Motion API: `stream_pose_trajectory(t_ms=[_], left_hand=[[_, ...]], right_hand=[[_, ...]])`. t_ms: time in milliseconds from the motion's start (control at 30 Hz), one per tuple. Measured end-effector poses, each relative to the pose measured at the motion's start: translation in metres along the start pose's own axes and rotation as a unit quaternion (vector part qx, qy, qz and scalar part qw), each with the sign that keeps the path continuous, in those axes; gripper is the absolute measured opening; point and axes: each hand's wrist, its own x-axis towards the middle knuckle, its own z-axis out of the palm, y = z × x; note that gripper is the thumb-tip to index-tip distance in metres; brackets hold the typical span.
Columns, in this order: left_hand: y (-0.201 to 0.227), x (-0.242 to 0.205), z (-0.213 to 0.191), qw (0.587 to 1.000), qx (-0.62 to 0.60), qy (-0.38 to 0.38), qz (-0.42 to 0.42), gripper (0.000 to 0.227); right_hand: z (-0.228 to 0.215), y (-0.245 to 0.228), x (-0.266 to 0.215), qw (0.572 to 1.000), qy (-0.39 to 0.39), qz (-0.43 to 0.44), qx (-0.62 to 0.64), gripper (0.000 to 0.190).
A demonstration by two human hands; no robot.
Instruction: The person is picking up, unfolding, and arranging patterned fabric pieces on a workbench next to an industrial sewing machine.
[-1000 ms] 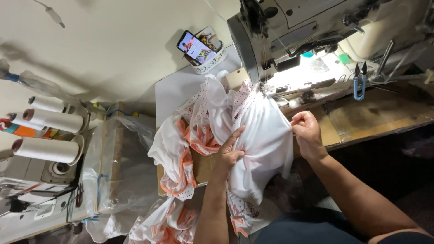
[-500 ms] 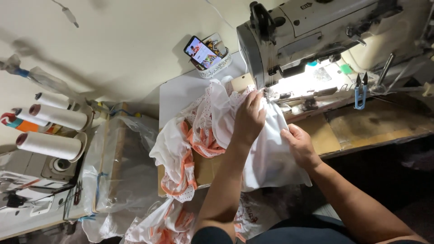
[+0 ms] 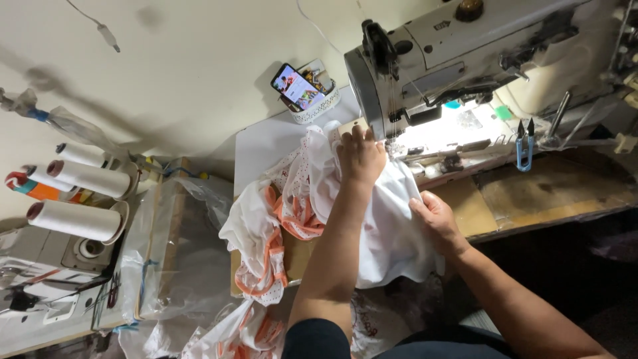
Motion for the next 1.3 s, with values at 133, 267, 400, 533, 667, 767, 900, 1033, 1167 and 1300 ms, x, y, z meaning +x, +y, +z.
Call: stream_pose_trajectory(t_ms=[133, 267, 400, 533, 667, 767, 900, 1033, 1167, 1300], left_hand=[[0.002, 0.003, 0.005, 0.996, 0.039, 0.081, 0.025, 0.025], [0.0, 0.008, 0.007, 0.991, 0.029, 0.118, 0.054, 0.014], [0.002, 0.011, 0.006, 0.99, 0.007, 0.117, 0.076, 0.013], [0.007, 0.015, -0.013, 0.994, 0.009, 0.088, 0.068, 0.019], [0.011, 0.012, -0.022, 0.999, -0.023, -0.046, 0.006, 0.019], [0.009, 0.015, -0.004, 0.998, -0.027, -0.05, 0.002, 0.021], [-0.001, 0.016, -0.01, 0.983, -0.088, -0.148, -0.061, 0.03], [-0.009, 0.032, -0.001, 0.974, -0.064, -0.211, -0.058, 0.035], [-0.022, 0.031, 0.039, 0.98, -0.039, -0.192, -0.046, 0.037], [-0.015, 0.028, -0.008, 0.973, -0.12, -0.174, -0.097, 0.031]], right_hand=[[0.006, -0.007, -0.007, 1.0, -0.001, 0.02, 0.023, 0.025], [-0.004, 0.017, 0.004, 1.0, -0.007, 0.006, 0.019, 0.026], [-0.006, 0.022, 0.001, 1.0, 0.0, -0.021, -0.004, 0.025], [-0.013, 0.044, 0.008, 0.998, -0.007, -0.057, -0.027, 0.025], [-0.02, 0.058, 0.01, 0.996, -0.01, -0.079, -0.031, 0.023], [-0.022, 0.058, 0.011, 0.996, -0.019, -0.086, -0.03, 0.022], [-0.023, 0.058, 0.008, 0.995, -0.023, -0.09, -0.032, 0.022], [-0.02, 0.056, 0.01, 0.996, -0.017, -0.087, -0.031, 0.023], [-0.017, 0.049, 0.009, 0.995, -0.011, -0.1, -0.026, 0.02], [-0.016, 0.037, 0.003, 0.993, -0.015, -0.109, -0.033, 0.015]])
